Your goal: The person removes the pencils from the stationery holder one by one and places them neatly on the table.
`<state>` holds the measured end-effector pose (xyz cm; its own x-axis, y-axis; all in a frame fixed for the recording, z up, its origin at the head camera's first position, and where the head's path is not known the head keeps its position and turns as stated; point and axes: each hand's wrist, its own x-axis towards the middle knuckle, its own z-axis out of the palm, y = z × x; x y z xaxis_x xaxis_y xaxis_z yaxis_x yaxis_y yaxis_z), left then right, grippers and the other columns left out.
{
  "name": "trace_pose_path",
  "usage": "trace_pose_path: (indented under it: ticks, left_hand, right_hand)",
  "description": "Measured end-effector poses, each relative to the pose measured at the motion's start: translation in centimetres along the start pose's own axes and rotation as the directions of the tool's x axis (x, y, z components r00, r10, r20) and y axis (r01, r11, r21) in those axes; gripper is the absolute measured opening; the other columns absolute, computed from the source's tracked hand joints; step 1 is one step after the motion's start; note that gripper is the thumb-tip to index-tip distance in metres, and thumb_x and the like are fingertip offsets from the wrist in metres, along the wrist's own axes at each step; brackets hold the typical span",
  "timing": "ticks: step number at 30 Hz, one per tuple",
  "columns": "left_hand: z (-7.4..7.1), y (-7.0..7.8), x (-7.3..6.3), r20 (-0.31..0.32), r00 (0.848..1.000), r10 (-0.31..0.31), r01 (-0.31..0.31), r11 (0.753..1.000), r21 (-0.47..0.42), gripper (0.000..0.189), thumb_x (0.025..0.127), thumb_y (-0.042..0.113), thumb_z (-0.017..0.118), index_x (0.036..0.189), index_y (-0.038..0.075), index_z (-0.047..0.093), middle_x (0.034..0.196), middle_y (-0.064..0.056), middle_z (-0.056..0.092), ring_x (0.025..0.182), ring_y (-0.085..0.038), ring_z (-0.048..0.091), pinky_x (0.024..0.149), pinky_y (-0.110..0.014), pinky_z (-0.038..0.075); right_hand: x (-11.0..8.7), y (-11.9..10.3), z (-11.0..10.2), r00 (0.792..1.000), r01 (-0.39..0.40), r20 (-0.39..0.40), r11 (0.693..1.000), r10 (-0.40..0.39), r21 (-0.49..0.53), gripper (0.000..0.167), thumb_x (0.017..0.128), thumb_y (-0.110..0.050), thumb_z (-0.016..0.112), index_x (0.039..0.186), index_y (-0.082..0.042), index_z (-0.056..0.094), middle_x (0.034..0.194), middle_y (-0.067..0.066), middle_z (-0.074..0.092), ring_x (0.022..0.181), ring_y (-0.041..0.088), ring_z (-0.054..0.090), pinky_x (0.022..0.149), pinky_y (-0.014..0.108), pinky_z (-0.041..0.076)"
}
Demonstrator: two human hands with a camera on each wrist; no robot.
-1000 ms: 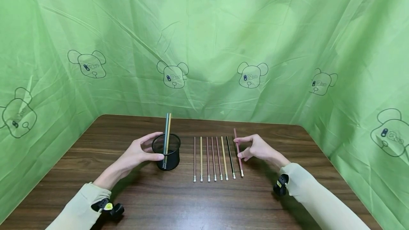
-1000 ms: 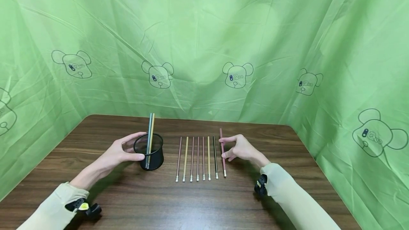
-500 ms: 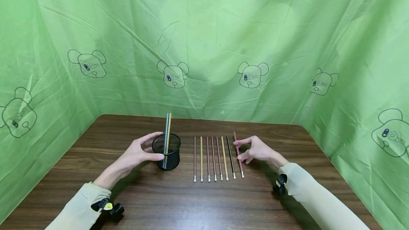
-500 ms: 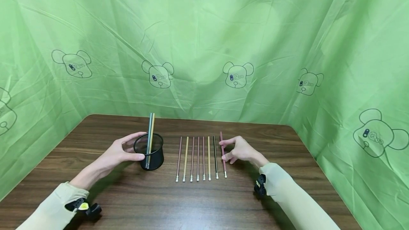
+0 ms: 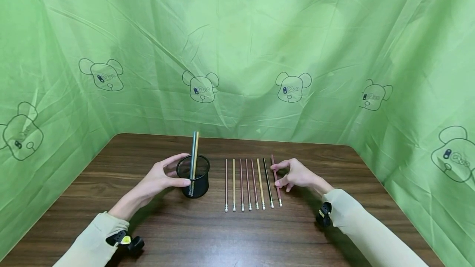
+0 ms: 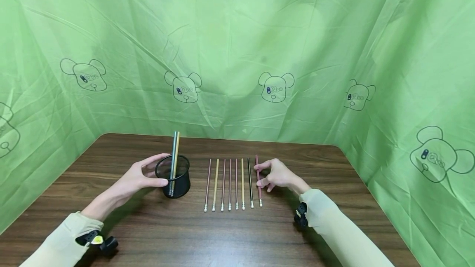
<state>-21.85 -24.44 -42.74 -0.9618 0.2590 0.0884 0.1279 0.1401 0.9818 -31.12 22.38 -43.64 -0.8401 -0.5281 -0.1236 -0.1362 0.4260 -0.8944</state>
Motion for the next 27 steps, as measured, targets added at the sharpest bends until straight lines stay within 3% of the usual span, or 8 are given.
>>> trace_pose_path:
  ticks: [11,27]
  left_hand:
    - [0.0,0.0,0.0,0.0,1.0,-0.007,0.007,1.0,0.0,0.089,0.085,0.009,0.089,0.16,0.006,0.041,0.149,-0.023,0.056,0.131,-0.042,0.059,0.096,-0.028,0.052]
    - [0.1,0.1,-0.1,-0.001,1.0,-0.001,0.001,1.0,0.001,0.088,0.085,0.009,0.089,0.159,0.007,0.044,0.148,-0.024,0.057,0.132,-0.039,0.059,0.096,-0.028,0.051]
  right_hand:
    - [0.1,-0.7,0.4,1.0,0.004,-0.007,0.998,-0.005,-0.066,0.058,0.082,0.01,0.085,0.134,0.018,0.06,0.14,0.035,0.053,0.067,0.026,0.072,0.056,0.048,0.061]
    - [0.2,-1.2,0.9,1.0,-0.009,-0.02,0.998,0.008,-0.065,0.058,0.081,0.012,0.084,0.134,0.018,0.06,0.141,0.035,0.054,0.068,0.026,0.073,0.057,0.045,0.061]
